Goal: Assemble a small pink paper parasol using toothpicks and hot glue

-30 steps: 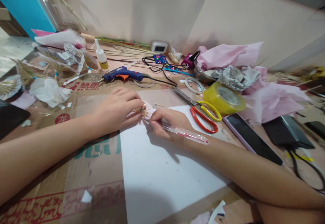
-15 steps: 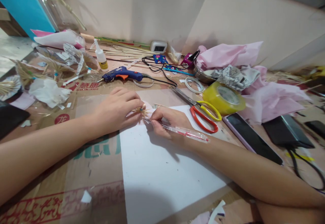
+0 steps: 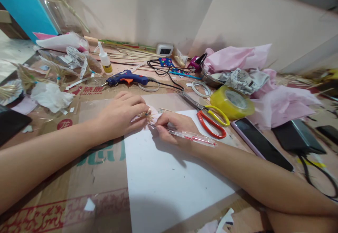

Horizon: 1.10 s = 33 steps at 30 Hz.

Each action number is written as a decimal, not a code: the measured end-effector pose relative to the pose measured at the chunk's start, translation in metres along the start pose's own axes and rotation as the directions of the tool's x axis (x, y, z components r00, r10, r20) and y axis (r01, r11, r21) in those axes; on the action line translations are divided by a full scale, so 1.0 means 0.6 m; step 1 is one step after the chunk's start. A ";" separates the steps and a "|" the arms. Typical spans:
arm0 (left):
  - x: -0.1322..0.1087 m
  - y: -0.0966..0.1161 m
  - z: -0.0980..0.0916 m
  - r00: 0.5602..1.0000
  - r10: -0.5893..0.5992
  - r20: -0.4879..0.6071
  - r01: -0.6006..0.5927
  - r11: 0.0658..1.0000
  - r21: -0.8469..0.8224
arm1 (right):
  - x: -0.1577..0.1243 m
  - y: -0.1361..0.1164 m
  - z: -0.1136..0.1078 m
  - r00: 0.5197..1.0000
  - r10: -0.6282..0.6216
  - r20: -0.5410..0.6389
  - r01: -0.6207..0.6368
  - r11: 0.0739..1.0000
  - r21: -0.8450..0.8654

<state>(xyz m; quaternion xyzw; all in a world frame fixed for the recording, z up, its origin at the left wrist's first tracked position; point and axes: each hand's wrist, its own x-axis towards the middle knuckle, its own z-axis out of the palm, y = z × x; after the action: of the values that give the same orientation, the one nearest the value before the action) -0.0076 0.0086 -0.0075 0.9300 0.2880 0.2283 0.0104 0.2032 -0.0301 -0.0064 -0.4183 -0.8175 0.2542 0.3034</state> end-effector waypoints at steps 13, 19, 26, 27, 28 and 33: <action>-0.001 -0.001 0.000 1.000 0.000 0.011 0.000 1.000 0.009 | -0.002 -0.007 0.000 1.000 0.011 -0.014 -0.012 1.000 -0.011; 0.000 -0.001 -0.001 1.000 0.004 0.002 -0.004 1.000 0.009 | -0.002 -0.006 0.000 1.000 -0.006 -0.018 0.006 1.000 -0.010; 0.000 -0.002 -0.002 1.000 0.009 0.008 -0.009 1.000 -0.004 | -0.005 0.005 0.001 0.998 -0.053 -0.037 0.053 0.999 0.001; 0.000 -0.002 -0.002 1.000 0.006 0.010 -0.006 1.000 -0.008 | -0.007 0.007 -0.001 0.995 -0.094 -0.041 0.096 0.995 0.030; 0.001 -0.002 -0.002 1.000 0.005 0.012 -0.005 1.000 -0.011 | -0.009 0.007 -0.004 0.988 -0.144 -0.054 0.148 0.987 0.067; 0.003 0.002 -0.005 1.000 -0.001 0.018 0.001 1.000 -0.019 | -0.011 -0.009 -0.031 0.934 -0.203 -0.294 0.275 0.935 0.226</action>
<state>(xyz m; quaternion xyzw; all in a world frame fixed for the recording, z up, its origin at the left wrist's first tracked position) -0.0070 0.0081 -0.0041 0.9317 0.2862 0.2225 0.0218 0.2168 -0.0352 0.0083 -0.3010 -0.7733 0.2631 0.4922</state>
